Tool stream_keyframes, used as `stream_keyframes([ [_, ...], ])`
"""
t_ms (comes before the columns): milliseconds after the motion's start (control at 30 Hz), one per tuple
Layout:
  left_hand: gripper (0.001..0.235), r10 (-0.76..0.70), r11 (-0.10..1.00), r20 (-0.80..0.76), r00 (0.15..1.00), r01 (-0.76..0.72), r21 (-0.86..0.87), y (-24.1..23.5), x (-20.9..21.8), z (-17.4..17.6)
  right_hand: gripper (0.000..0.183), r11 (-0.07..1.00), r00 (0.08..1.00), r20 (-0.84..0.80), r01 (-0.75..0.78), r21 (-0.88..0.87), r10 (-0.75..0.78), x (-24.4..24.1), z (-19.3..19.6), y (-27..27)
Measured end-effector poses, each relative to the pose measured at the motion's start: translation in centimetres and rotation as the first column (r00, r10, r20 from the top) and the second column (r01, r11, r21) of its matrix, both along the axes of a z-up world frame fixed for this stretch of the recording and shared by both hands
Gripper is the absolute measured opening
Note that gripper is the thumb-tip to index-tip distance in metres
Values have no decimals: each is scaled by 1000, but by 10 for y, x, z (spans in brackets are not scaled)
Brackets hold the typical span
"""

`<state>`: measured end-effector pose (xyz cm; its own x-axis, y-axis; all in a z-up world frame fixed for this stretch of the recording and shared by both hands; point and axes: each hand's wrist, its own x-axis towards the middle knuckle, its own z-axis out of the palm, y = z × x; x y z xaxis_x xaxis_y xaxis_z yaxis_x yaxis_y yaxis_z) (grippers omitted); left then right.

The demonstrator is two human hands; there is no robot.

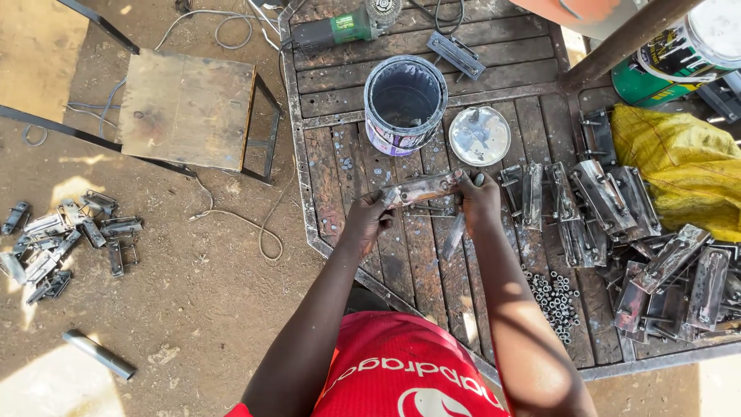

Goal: Painting small metal brackets with black paint using a small spatula

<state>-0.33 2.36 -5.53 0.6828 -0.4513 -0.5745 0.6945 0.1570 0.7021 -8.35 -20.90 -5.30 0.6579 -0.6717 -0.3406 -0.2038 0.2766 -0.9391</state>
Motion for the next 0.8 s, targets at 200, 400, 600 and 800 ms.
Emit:
stream_keyframes([
  [200,18,-115,974,170,979,77,212,0,9,49,21,999,1000,4,-28,-28,28,0,42,7],
  [400,21,-109,976,161,981,75,206,-10,16,30,21,998,999,-4,-41,-45,41,8,37,-5],
  [600,18,-61,983,136,989,36,181,3,28,77,34,983,979,-91,-182,0,182,10,73,1],
  [800,22,-34,991,222,974,4,135,38,79,104,63,977,938,-278,-210,19,207,14,105,-17],
])
